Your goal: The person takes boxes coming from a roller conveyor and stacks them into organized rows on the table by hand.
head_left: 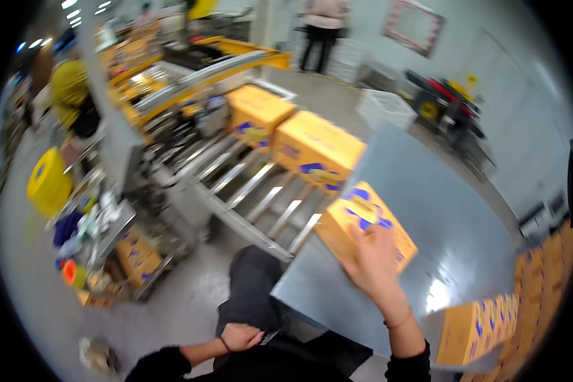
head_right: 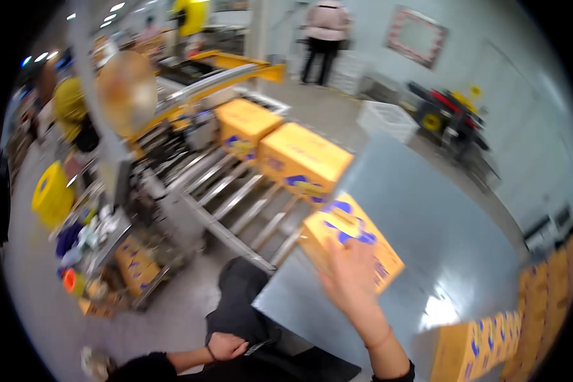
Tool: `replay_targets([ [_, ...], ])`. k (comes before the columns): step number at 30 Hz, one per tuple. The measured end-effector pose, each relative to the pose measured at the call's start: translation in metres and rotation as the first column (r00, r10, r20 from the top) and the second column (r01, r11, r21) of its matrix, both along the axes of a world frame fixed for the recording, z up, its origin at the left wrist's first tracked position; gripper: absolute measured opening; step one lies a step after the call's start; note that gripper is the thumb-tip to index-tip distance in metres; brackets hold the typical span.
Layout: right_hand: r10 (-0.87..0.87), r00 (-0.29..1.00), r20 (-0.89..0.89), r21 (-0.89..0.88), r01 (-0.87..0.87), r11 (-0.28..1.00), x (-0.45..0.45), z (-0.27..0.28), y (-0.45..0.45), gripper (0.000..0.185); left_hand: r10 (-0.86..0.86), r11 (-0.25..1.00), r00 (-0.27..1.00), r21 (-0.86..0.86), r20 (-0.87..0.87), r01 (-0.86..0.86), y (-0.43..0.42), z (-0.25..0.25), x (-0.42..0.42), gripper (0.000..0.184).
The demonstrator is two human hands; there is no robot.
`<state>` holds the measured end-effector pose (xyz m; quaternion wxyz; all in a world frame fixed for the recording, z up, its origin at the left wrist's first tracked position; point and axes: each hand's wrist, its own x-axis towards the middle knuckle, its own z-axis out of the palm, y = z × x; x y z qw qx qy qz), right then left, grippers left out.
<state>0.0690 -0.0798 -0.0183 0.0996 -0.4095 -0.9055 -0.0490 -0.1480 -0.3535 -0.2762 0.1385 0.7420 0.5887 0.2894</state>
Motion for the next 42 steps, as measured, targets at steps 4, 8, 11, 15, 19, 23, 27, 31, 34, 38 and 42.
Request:
replay_targets([
  [4,-0.008,0.998,-0.062,-0.005,0.008,1.000,0.007,-0.018,0.045,0.093,-0.039,0.999,0.999,0.014,0.024,0.039,-0.005,-0.012,0.002,0.031],
  [8,0.015,0.986,-0.163,-0.244,-0.055,0.968,0.013,-0.006,0.053,0.094,0.031,0.998,0.999,0.048,0.044,-0.033,-0.010,0.001,0.006,0.031],
  [11,-0.038,0.986,-0.165,-0.214,0.002,0.977,0.031,-0.011,0.041,0.093,0.053,0.997,0.998,0.058,0.034,-0.054,-0.012,0.004,0.009,0.031],
  [15,-0.179,0.971,-0.157,-0.176,0.151,0.973,0.094,-0.026,0.017,0.093,0.039,0.998,0.999,0.051,0.005,-0.039,-0.011,0.000,0.007,0.031],
  [19,-0.403,0.906,-0.132,-0.158,0.382,0.911,0.175,-0.024,-0.032,0.091,-0.008,1.000,1.000,0.017,0.001,0.008,-0.009,0.002,0.007,0.029],
  [23,-0.592,0.798,0.112,0.094,0.585,0.806,0.300,-0.043,-0.064,0.095,-0.002,1.000,0.999,0.019,0.035,0.002,-0.004,0.002,0.007,0.030],
  [27,-0.755,0.654,0.056,0.189,0.735,0.651,0.407,-0.068,-0.085,0.076,-0.020,1.000,1.000,0.000,-0.002,0.020,0.000,0.007,0.005,0.029],
  [31,-0.822,0.569,-0.036,-0.103,0.816,0.569,0.364,-0.050,-0.088,0.080,-0.046,0.998,0.997,-0.050,-0.062,0.043,0.003,0.009,0.007,0.031],
  [34,-0.726,0.654,-0.213,-0.072,0.731,0.679,0.281,-0.038,-0.049,0.062,-0.008,1.000,1.000,-0.018,0.015,0.008,0.004,0.007,0.008,0.030],
  [38,-0.412,0.797,-0.442,-0.121,0.403,0.907,0.179,-0.019,0.042,0.050,-0.014,1.000,1.000,-0.021,0.000,0.014,0.002,0.012,0.005,0.029],
  [42,-0.132,0.868,-0.478,0.034,0.168,0.985,0.101,-0.029,0.162,0.053,0.002,1.000,1.000,-0.016,-0.015,-0.003,0.000,0.010,0.005,0.028],
])
